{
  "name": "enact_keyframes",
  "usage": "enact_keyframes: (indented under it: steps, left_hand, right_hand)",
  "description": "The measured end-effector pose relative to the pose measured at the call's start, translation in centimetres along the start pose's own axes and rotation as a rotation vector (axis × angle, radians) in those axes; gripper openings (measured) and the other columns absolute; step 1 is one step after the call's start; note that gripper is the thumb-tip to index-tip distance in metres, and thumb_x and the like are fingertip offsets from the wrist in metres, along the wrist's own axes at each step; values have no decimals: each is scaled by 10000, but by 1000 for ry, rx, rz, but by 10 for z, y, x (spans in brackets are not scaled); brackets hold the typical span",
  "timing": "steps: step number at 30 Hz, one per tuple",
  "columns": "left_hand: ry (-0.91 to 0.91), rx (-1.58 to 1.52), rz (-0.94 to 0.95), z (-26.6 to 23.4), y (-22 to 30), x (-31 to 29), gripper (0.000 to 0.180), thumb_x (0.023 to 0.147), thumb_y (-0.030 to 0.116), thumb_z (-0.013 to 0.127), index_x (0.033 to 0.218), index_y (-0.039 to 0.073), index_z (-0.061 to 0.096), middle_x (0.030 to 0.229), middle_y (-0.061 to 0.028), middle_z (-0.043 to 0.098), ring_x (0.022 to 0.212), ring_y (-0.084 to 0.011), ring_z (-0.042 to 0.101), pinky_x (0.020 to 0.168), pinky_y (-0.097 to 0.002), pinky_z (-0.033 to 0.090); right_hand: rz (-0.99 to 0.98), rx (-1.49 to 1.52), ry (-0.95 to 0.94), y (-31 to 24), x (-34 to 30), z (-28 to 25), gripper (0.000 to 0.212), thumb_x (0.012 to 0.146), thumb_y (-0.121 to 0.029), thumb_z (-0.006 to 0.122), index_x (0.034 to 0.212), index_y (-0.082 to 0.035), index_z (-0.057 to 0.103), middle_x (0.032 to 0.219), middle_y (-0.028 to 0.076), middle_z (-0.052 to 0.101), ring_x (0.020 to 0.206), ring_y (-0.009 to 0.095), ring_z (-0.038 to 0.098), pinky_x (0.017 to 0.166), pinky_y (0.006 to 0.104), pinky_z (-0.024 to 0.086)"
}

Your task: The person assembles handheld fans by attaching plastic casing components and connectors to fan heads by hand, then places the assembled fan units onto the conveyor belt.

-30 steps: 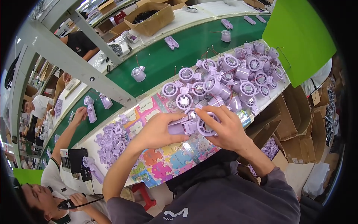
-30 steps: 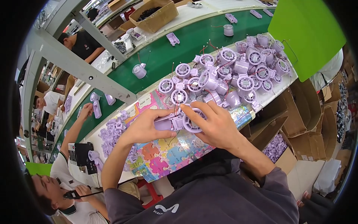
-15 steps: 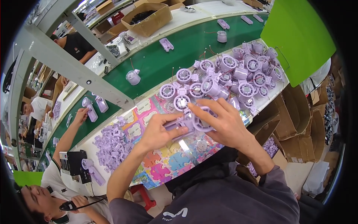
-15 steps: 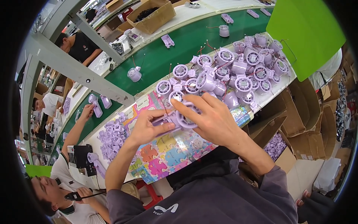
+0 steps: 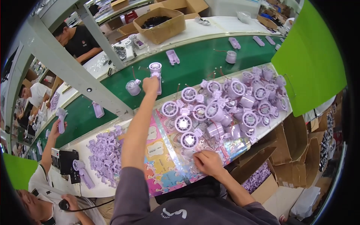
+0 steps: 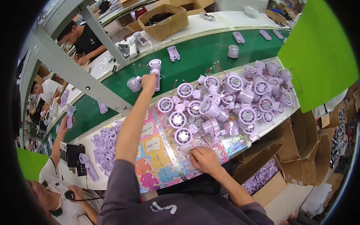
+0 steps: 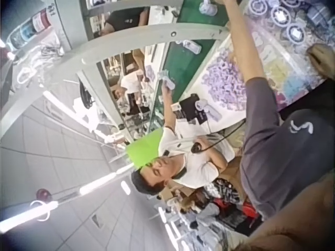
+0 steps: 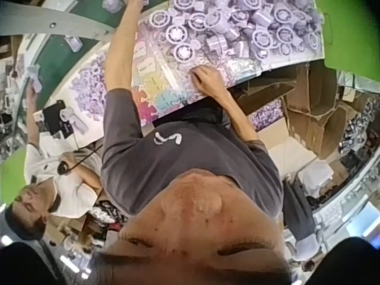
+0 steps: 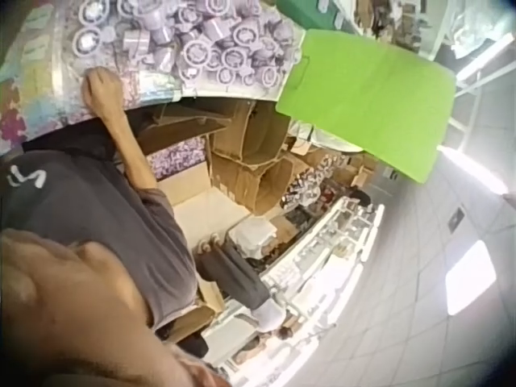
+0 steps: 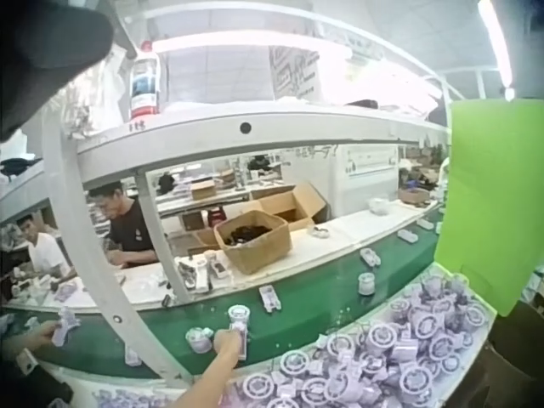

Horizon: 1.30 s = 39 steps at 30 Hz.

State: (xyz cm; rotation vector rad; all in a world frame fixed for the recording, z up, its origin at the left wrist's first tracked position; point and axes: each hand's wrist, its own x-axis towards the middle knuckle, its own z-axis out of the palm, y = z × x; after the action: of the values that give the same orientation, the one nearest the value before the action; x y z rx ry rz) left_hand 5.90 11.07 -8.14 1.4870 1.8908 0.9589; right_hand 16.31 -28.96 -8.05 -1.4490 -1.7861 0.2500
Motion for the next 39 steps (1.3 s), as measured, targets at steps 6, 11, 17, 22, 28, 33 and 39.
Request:
enact_keyframes:
  steps: [6,11,17,22,28,33,39]
  left_hand:
    - [148,142,382,4,4,9,309,838,193,649,1023,-47,708,1092,-219,680,1059,-409,633,949,-485,501]
    - [439,611,859,-44,1,11,424,733,116,709,1145,30,661,1174,-179,569,1127,-358,533,980,-472,424]
    - [143,849,455,-74,-34,12,516,820,163,760,1263,42,525,1229,-204,522,1174,-394,521,780,-467,593]
    - [293,445,613,-100,-10,-53,440,834,166,747,1199,74,520,1143,-187,564,1076,-399,566,788,-488,560]
    - [-194,-391,409,-164,-60,-180,301,899,202,743,1120,33,627,1127,-137,623,1039,-259,625,860,-367,506]
    - [-481,-804,-109,-232,-133,-280,223,968,178,660,1112,9,680,1016,-42,687,925,-127,642,814,-273,500]
    - [-393,-1066,-282,-248,-178,-329,140,969,103,628,1081,27,663,1026,-9,618,924,-103,610,793,-253,494]
  right_hand:
    - [29,-43,5,2,3,2,137,776,-70,761,894,-70,692,744,66,627,607,260,632,545,374,511]
    - [64,-76,-4,2,4,2,131,773,-78,757,876,-74,677,761,64,638,618,254,644,554,367,522]
    - [59,-86,-11,-4,5,6,119,777,-86,748,857,-73,661,775,67,646,631,260,650,564,368,530]
    - [82,-29,-2,-2,2,9,119,784,-71,742,881,-72,673,762,75,640,635,265,644,563,374,518]
    - [101,130,64,-21,12,-12,123,791,27,737,890,-40,709,676,66,615,548,200,591,493,325,458]
    - [-250,183,108,-79,100,-15,191,766,14,750,941,-37,695,775,84,629,639,257,617,566,357,491]
    - [-374,145,-365,-85,165,105,341,806,-102,748,1122,-73,625,1088,121,613,1053,339,625,851,455,531]
